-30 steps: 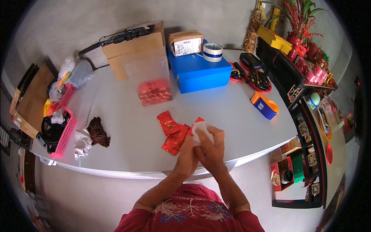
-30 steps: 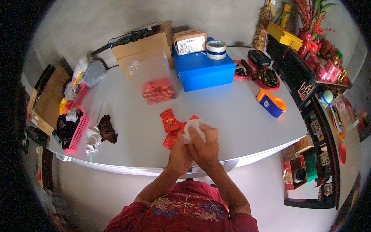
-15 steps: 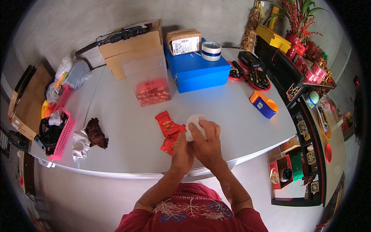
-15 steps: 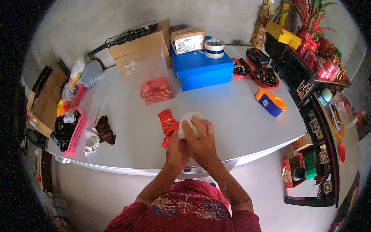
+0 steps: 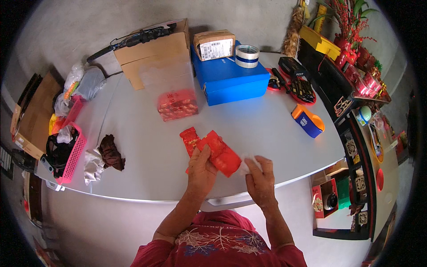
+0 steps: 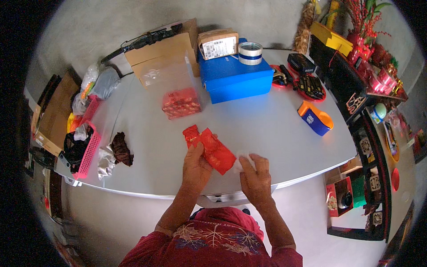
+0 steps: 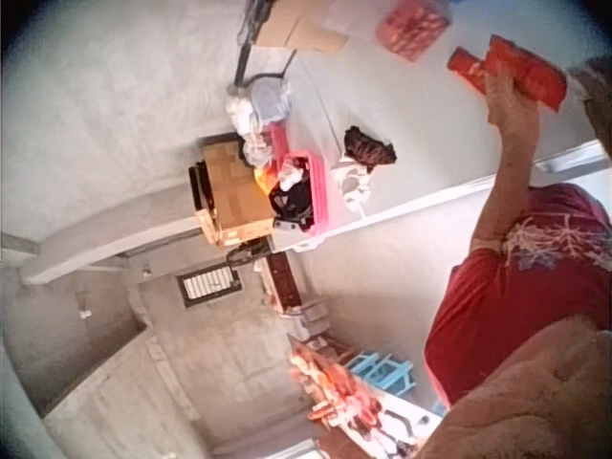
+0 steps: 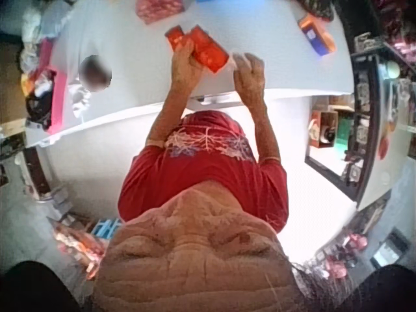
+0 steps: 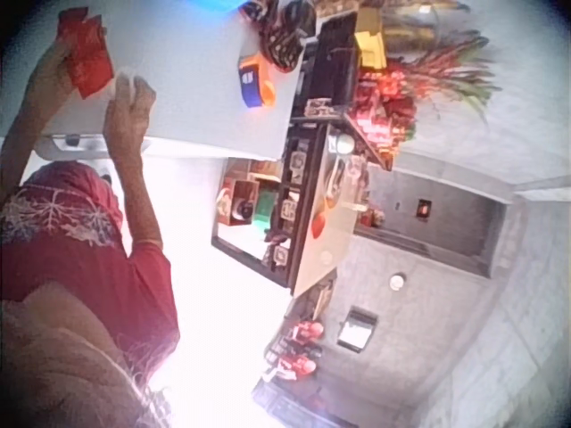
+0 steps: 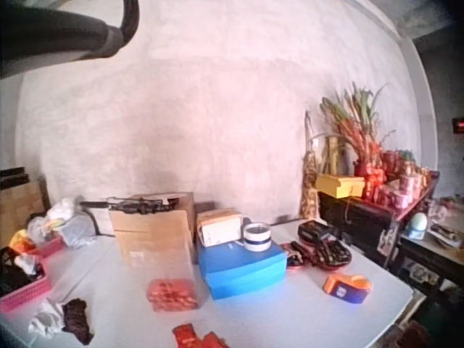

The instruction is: The person wipes a blue box and a table surface with a white cloth, then wipes a roll of tape and a plastic bag. The person then wipes several red envelopes one by one and places them into a clear plastic bag.

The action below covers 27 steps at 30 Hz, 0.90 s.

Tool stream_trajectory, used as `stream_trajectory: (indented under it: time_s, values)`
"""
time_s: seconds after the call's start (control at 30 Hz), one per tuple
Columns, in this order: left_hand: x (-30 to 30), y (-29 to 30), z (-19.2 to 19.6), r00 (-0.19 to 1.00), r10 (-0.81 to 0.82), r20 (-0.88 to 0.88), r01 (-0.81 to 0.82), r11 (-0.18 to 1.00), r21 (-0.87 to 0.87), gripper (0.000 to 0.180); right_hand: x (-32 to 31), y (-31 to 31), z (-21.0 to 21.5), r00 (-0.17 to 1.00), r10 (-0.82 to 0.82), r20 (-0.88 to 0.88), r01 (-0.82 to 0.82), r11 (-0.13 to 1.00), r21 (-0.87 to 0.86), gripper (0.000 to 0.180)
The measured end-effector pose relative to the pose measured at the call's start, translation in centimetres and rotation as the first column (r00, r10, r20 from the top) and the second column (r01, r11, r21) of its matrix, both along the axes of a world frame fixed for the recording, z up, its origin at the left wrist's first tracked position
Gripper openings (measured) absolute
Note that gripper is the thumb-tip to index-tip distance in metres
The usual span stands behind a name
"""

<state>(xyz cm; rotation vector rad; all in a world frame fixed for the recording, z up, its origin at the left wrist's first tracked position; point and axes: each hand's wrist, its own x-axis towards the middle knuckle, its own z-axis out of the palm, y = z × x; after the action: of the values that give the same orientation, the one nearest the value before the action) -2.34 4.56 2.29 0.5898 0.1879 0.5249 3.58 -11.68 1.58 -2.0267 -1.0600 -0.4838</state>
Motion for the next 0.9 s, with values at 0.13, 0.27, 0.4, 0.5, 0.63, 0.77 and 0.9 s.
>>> stream_trajectory:
  time_s: [0.13,0.27,0.4,0.5,0.63,0.77,0.9]
  values:
    - [0.8,-1.2,-0.2,0.999,-0.037,-0.022,0.036,0.998,-0.050,0.038,0.0,2.4,2.5,0.994,-0.027,0.108,0.018,0.997,0.078,0.043]
    - [0.7,-0.6,1.1,0.998,0.055,-0.023,-0.056,0.998,-0.039,0.029,1.0,1.1,1.5,0.997,-0.023,0.080,0.032,0.992,-0.120,0.040]
    - [0.7,-0.5,1.0,0.986,0.168,0.005,-0.168,0.986,0.017,0.026,0.2,0.4,1.8,1.000,-0.011,-0.016,0.010,0.999,-0.039,0.040]
    - [0.8,-1.2,-0.4,0.992,0.122,-0.018,-0.123,0.992,-0.036,0.026,-1.1,2.3,2.8,0.999,0.029,-0.022,-0.026,0.995,0.100,0.043]
    - [0.5,-1.6,0.0,0.999,-0.005,-0.033,0.000,0.989,-0.151,0.024,-0.7,4.5,0.3,0.994,0.089,0.060,-0.096,0.987,0.129,0.041]
    - [0.0,-0.8,0.0,0.994,0.108,0.028,-0.105,0.989,-0.108,0.023,-0.2,2.8,-0.1,0.987,0.096,-0.132,-0.077,0.987,0.143,0.039]
    - [-0.2,-1.0,0.3,0.994,0.107,-0.018,-0.107,0.994,0.034,0.024,0.0,1.6,-0.6,0.691,0.325,-0.646,-0.015,0.899,0.437,0.025]
